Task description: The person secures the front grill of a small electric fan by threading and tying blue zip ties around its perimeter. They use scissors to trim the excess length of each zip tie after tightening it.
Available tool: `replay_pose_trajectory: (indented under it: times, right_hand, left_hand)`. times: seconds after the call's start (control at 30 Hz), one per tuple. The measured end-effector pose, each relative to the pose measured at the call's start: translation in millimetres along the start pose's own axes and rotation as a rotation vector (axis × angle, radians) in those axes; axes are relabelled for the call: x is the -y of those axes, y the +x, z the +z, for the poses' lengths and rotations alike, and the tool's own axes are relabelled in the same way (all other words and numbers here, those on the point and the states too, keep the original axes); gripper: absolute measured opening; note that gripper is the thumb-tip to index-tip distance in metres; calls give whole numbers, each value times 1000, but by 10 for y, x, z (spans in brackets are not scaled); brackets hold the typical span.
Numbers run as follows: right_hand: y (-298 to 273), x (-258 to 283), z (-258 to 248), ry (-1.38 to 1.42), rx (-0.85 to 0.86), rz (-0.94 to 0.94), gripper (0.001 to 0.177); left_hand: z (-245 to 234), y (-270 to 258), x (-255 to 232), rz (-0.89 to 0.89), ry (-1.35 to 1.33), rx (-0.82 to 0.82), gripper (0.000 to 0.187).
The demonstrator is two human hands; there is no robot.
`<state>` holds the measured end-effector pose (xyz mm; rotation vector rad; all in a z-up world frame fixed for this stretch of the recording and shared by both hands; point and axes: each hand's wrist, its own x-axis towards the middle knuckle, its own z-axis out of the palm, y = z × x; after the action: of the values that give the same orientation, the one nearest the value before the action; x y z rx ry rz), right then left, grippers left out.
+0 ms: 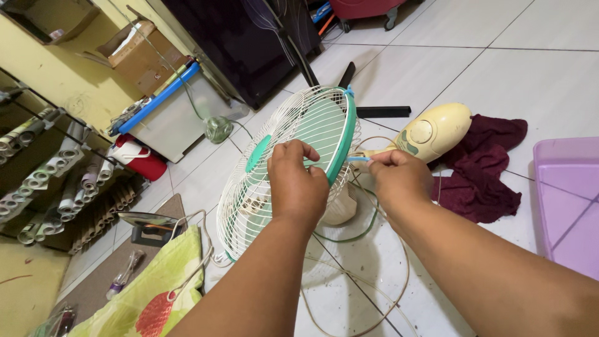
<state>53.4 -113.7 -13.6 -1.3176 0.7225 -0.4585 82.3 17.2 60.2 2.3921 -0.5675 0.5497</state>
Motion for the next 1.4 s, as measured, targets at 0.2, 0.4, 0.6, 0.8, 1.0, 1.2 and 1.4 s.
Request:
replay_pose_trajectory:
  times: [0.2, 0.4, 0.6, 0.8, 1.0, 1.2, 1.4]
  right_hand:
    - [18, 41, 13, -54, 60, -88, 7]
    - [132, 49, -22, -53, 247, -197, 9]
    - [289, 13, 25, 77, 453, -186, 5]
    - [410, 46, -37, 13, 472, 50, 5]
    - [464, -10, -32, 55, 531, 89, 8]
    - [511, 38, -55, 29, 547, 28, 7]
    - [512, 117, -86, -25, 523, 30, 8]
  left_hand:
    - [-48, -25, -2, 1, -62, -9, 15]
    - [-74, -91, -11, 72, -83, -33, 15]
    - [-79, -137, -19, 102, -59, -67, 16]
    - [-124, -197, -27, 135, -42, -5, 13]
    - [-99, -242, -34, 175, 7, -34, 10]
    - [-37, -232, -45, 292, 54, -102, 5]
    - [45, -266, -106, 249, 92, -85, 10]
